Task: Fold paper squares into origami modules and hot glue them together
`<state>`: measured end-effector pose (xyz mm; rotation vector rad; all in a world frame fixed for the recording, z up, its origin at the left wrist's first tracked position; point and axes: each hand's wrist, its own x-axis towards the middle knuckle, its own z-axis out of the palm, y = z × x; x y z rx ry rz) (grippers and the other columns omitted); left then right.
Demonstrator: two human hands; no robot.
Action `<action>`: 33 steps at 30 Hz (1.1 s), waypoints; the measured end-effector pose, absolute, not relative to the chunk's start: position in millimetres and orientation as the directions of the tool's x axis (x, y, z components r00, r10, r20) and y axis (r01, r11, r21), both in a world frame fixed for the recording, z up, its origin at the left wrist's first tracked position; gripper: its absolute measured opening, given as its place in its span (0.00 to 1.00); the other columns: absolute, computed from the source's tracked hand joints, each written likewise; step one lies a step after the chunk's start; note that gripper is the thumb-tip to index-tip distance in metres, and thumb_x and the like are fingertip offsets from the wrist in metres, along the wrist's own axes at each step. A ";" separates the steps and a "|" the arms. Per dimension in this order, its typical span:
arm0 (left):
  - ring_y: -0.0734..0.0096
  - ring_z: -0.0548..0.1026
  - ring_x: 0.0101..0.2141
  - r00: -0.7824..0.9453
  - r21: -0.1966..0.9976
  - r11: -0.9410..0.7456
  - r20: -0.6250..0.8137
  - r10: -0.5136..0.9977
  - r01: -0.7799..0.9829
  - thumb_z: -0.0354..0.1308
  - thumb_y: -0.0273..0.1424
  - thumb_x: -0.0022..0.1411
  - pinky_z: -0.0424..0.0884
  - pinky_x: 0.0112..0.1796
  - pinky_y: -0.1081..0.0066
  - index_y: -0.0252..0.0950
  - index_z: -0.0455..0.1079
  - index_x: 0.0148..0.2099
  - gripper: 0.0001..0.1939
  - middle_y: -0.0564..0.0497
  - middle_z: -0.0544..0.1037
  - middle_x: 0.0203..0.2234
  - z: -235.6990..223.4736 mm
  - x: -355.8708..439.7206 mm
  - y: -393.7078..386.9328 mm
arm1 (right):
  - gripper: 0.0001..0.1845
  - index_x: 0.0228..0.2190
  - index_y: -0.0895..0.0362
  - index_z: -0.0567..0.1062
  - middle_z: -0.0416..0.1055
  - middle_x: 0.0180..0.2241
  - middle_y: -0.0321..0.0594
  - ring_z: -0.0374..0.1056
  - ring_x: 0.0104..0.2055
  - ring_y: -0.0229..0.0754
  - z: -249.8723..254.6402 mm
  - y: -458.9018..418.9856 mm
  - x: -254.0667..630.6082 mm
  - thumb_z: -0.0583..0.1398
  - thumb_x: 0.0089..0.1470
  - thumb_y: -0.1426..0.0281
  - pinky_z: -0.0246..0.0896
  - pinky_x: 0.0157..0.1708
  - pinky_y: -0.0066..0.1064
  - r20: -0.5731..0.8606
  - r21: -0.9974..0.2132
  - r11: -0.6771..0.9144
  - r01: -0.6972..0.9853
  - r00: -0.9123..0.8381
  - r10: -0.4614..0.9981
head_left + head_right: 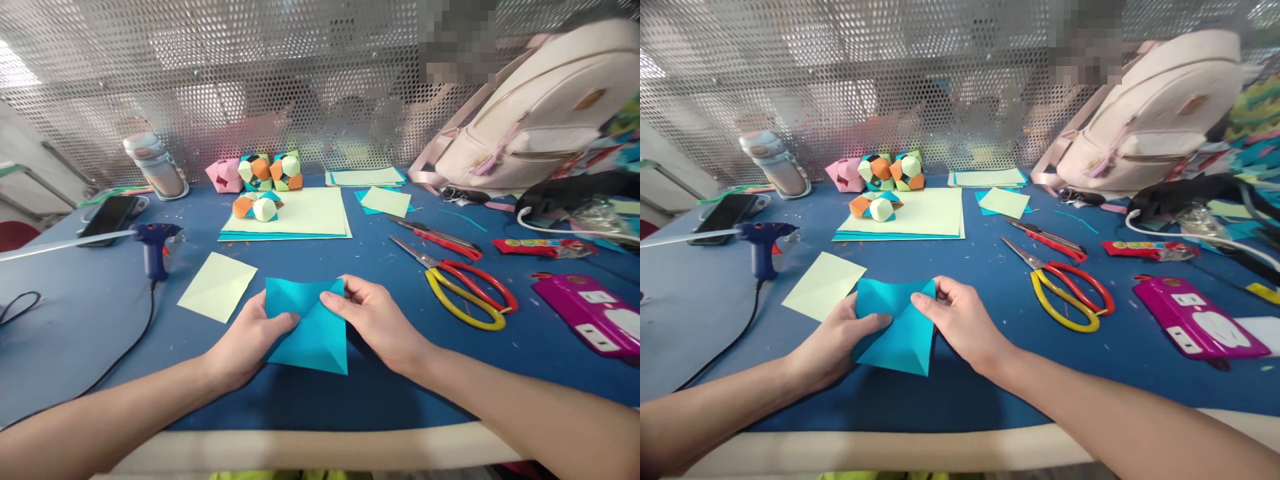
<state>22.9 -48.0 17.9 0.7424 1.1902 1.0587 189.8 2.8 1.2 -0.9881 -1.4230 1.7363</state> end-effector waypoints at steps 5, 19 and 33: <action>0.65 0.78 0.28 -0.008 0.928 0.309 -0.318 0.948 -0.209 0.64 0.29 0.50 0.73 0.31 0.69 0.34 0.69 0.37 0.11 0.50 0.80 0.29 14.8 22.9 -48.2 | 0.15 0.25 0.57 0.66 0.62 0.22 0.30 0.58 0.25 0.33 0.4 -1.0 189.6 0.62 0.49 0.60 0.57 0.25 0.25 -0.104 -0.991 -0.134 -0.019 -0.533 0.840; 0.62 0.77 0.36 0.049 0.903 0.314 -0.314 0.948 -0.293 0.64 0.29 0.52 0.73 0.36 0.67 0.35 0.67 0.49 0.21 0.46 0.79 0.38 14.4 24.9 -49.1 | 0.13 0.32 0.59 0.73 0.74 0.31 0.39 0.69 0.33 0.41 2.3 -1.5 185.4 0.63 0.47 0.63 0.66 0.31 0.31 -0.125 -0.991 -0.132 0.021 -0.497 0.859; 0.78 0.67 0.22 -0.149 0.937 0.131 -0.188 0.971 -0.324 0.56 0.28 0.54 0.65 0.24 0.78 0.34 0.67 0.23 0.08 0.55 0.69 0.19 17.8 7.9 -33.1 | 0.15 0.33 0.59 0.73 0.74 0.30 0.40 0.70 0.34 0.44 0.3 6.3 195.2 0.63 0.48 0.60 0.67 0.33 0.37 -0.137 -0.989 -0.147 0.009 -0.418 0.898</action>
